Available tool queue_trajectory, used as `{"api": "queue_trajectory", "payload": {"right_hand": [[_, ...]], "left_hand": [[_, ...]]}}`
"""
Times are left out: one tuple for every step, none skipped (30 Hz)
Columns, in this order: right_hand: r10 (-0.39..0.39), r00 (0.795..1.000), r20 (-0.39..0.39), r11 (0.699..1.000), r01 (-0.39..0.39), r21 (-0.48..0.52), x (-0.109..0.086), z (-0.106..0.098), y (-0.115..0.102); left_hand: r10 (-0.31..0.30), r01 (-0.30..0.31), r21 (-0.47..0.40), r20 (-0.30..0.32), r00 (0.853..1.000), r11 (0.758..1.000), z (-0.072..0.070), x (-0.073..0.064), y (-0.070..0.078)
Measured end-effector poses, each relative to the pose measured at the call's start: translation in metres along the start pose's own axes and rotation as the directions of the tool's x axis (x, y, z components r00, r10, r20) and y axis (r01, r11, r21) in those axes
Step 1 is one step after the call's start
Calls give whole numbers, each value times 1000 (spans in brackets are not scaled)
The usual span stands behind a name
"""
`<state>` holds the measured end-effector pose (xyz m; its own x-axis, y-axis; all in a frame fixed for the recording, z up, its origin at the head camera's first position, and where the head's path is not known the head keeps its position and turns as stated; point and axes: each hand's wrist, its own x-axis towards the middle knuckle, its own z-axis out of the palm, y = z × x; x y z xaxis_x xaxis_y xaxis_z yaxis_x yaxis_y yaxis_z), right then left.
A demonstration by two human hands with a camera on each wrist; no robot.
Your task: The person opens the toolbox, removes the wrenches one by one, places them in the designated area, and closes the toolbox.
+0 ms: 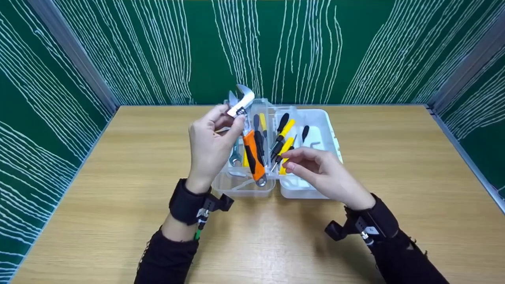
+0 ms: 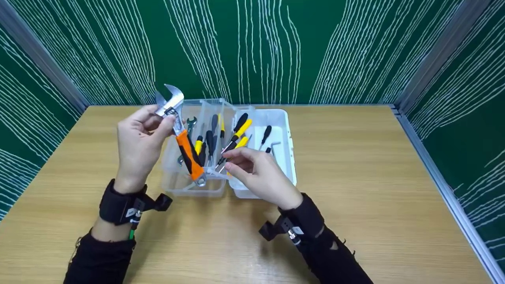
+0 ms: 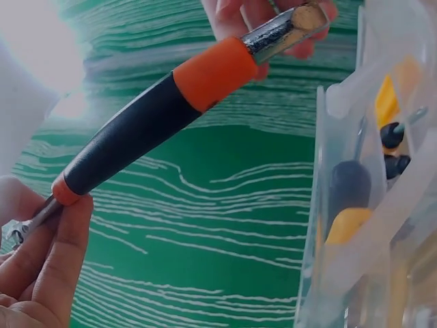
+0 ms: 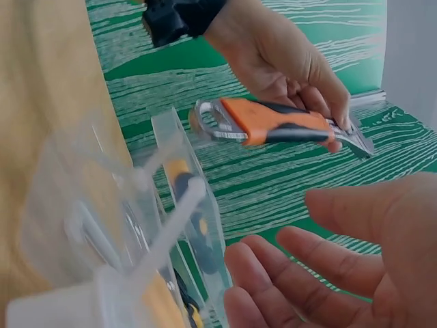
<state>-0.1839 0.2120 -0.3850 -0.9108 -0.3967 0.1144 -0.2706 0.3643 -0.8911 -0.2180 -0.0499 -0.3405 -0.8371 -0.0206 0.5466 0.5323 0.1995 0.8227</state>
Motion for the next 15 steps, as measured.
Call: {"api": "queue_trajectory", "payload": {"right_hand": [[4, 1000, 12, 1000, -4, 6, 0, 2, 0], [8, 1000, 27, 1000, -8, 13, 1, 3, 0], [12, 999, 42, 1000, -13, 16, 1, 5, 0], [15, 998, 58, 1000, -16, 19, 2, 6, 0], [18, 997, 75, 999, -20, 25, 2, 8, 0], [19, 996, 91, 999, -22, 30, 2, 9, 0], [21, 994, 106, 999, -25, 34, 2, 10, -1], [22, 993, 120, 999, -26, 40, 1, 11, -1], [23, 991, 131, 999, -29, 43, 1, 11, -2], [26, 990, 139, 999, -32, 44, 0, 12, -2], [29, 989, 142, 998, -35, 43, 0, 13, -3], [29, 989, 146, 999, -35, 40, -1, 13, -3], [31, 989, 148, 999, -37, 35, -1, 14, -4], [32, 988, 150, 999, -38, 32, -1, 15, -4], [33, 988, 152, 999, -39, 30, -2, 15, -4]], "left_hand": [[-2, 3, -6, 8, 1000, 1000, 1, -1, 0], [-6, 6, -15, 17, 1000, 1000, 3, -1, -1], [-9, 10, -22, 25, 1000, 1000, 4, -1, -2], [-12, 13, -26, 34, 999, 1000, 5, -2, -2], [-10, 12, -29, 43, 999, 1000, 7, -3, -2], [-10, 11, -28, 49, 999, 1000, 8, -3, -3], [-7, 8, -26, 54, 999, 1000, 8, -4, -3], [0, 2, -26, 58, 998, 1000, 9, -5, -3], [6, -4, -25, 63, 998, 1000, 10, -5, -4], [13, -11, -26, 69, 998, 1000, 11, -6, -4], [20, -18, -28, 75, 997, 999, 11, -6, -4], [25, -22, -31, 80, 996, 999, 12, -7, -3], [29, -27, -32, 84, 996, 999, 12, -8, -3], [33, -30, -37, 89, 995, 999, 13, -8, -3], [35, -31, -41, 94, 995, 999, 13, -9, -3]]}}
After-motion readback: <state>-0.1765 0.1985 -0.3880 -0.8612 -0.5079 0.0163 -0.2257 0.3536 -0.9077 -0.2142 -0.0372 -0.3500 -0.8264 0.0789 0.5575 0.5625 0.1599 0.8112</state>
